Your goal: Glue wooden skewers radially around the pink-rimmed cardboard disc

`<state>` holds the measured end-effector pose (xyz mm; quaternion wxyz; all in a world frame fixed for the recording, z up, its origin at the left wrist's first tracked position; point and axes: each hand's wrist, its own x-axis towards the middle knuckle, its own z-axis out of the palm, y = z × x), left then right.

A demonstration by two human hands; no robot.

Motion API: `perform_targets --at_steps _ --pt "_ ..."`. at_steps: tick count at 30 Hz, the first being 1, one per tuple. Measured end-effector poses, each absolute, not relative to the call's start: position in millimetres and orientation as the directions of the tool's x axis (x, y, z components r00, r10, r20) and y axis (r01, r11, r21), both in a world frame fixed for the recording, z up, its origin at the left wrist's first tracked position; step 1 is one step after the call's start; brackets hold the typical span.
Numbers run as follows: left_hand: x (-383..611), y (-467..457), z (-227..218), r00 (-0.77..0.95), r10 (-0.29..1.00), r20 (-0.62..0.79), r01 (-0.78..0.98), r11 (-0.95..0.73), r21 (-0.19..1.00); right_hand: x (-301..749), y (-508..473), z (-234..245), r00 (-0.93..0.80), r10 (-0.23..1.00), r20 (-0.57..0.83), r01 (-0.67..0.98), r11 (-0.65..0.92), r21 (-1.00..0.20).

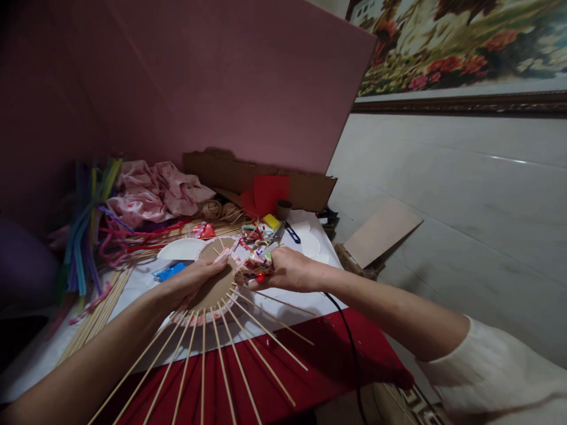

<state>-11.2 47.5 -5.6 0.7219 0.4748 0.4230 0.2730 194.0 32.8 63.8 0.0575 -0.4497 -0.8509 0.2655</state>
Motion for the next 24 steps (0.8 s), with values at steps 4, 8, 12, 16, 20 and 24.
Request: perform_targets --at_steps 4,8,12,16,20,24 --pt "-11 47 -6 0.511 0.788 -0.344 -0.024 0.413 0.910 194 33 64 -0.578 0.806 -0.128 0.733 0.444 -0.515" --pt "-11 48 -4 0.483 0.797 -0.362 0.006 0.410 0.912 196 34 63 -0.558 0.818 -0.138 0.738 0.414 -0.533" --pt "-11 48 -4 0.480 0.798 -0.364 0.012 0.409 0.913 198 36 61 -0.549 0.826 -0.129 0.732 0.401 -0.550" --pt "-12 48 -7 0.511 0.788 -0.343 -0.027 0.414 0.910 200 35 62 -0.542 0.836 -0.086 0.709 0.400 -0.580" --pt "-13 50 -11 0.539 0.773 -0.335 -0.050 0.427 0.903 203 35 63 -0.476 0.876 -0.074 0.714 0.336 -0.615" --pt "-13 52 -12 0.487 0.796 -0.360 -0.047 0.435 0.899 208 34 61 -0.442 0.893 -0.081 0.681 0.276 -0.678"
